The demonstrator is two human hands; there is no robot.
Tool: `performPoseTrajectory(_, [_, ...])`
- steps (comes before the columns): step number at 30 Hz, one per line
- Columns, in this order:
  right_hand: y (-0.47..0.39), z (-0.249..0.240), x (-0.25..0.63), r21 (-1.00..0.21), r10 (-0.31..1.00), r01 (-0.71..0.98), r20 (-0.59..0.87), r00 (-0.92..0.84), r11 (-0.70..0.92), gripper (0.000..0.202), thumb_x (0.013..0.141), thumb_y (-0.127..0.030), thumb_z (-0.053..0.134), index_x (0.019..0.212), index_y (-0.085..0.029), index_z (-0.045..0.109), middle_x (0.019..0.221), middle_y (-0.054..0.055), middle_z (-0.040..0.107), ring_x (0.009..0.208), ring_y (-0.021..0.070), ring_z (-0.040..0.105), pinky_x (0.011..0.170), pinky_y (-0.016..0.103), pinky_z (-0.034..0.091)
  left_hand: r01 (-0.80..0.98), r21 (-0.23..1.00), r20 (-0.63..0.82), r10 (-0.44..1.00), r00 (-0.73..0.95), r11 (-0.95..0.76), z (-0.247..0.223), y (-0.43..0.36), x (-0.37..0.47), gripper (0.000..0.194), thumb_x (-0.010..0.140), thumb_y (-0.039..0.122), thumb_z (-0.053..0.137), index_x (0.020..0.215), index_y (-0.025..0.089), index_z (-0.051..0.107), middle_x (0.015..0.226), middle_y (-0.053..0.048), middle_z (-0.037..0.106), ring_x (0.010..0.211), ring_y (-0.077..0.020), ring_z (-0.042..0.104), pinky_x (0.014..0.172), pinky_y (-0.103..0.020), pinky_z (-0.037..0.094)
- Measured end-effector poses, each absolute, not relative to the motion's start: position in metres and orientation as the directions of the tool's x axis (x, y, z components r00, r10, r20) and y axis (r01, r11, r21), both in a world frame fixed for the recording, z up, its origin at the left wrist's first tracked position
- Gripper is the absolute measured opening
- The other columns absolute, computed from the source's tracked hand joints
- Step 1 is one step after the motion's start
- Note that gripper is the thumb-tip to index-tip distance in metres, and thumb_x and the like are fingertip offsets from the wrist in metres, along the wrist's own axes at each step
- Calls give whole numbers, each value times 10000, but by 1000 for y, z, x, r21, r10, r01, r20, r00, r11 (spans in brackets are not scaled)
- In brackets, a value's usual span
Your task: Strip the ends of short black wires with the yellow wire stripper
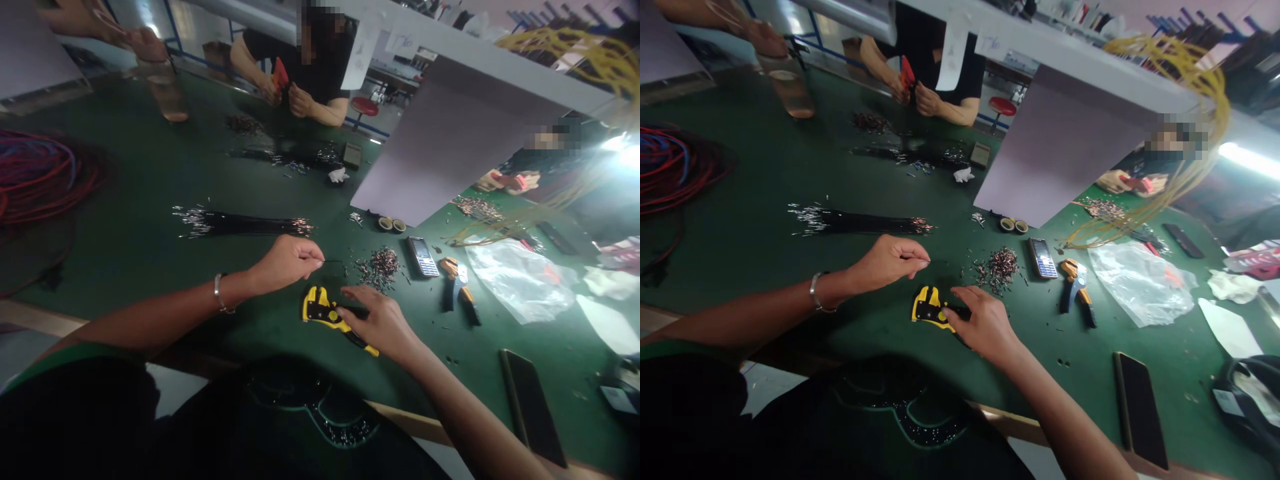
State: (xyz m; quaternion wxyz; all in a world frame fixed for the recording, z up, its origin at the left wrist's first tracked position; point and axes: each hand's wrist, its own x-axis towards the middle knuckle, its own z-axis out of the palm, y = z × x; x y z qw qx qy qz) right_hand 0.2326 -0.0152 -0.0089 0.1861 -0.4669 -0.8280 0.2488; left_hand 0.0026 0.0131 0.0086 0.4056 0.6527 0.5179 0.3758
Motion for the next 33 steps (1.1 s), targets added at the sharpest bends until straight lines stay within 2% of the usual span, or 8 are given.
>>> performPoseTrajectory(3, [-9,-6,222,-756,926,565,145,-347,330,286,799,-355,636,1028,-187,665,877,69,720,763,198,698,744,359,586,381,909,95,975,199,-166,9,9,5,114,729,175,574,706,139,680,467,37,558,448,-63,471,450,-180,356])
performPoseTrajectory(5, [-5,-4,216,-807,937,494,199,-288,324,278,786,-356,657,1011,-193,662,835,48,716,717,180,692,743,353,586,386,901,123,970,211,-198,10,7,7,119,726,177,571,700,139,681,473,38,558,456,-64,466,453,-182,355])
performPoseTrajectory(12, [1,3,210,-775,915,495,277,-293,393,124,836,-274,585,864,-199,680,758,26,722,667,164,676,688,312,548,395,888,135,956,262,-234,15,5,8,124,723,189,581,672,149,687,478,34,562,469,-74,455,490,-205,371])
performPoseTrajectory(18, [-5,6,213,-836,923,440,181,-339,326,134,841,-281,570,783,-194,652,641,-1,667,579,139,614,612,281,505,369,908,89,954,288,-196,14,8,3,102,728,189,609,680,171,697,464,44,547,452,-78,453,480,-208,360])
performPoseTrajectory(23, [-6,5,214,-930,923,318,52,-381,184,143,804,-296,607,728,-177,629,572,-15,605,523,121,560,538,258,462,392,874,162,932,323,-288,17,10,1,109,736,170,620,697,186,720,548,20,616,519,-97,520,550,-227,404])
performPoseTrajectory(29, [-7,6,208,-956,898,279,-43,-438,90,144,736,-294,641,670,-170,609,570,-12,598,484,108,531,485,245,437,444,800,255,898,358,-404,26,7,3,155,744,147,617,653,212,724,635,-9,681,627,-132,586,657,-265,433])
performPoseTrajectory(31, [-8,6,206,-962,898,267,-70,-435,54,153,731,-302,650,667,-170,607,572,-8,610,478,106,531,475,241,439,401,839,217,903,372,-367,26,8,1,136,739,146,629,658,202,723,628,-8,679,608,-125,583,638,-260,435])
performPoseTrajectory(33, [-9,6,207,-970,913,241,-70,-401,32,162,733,-315,657,672,-173,608,564,-6,619,467,103,527,471,241,444,309,919,122,922,367,-245,23,13,-2,75,732,172,659,737,185,732,604,-3,667,560,-111,567,587,-247,432])
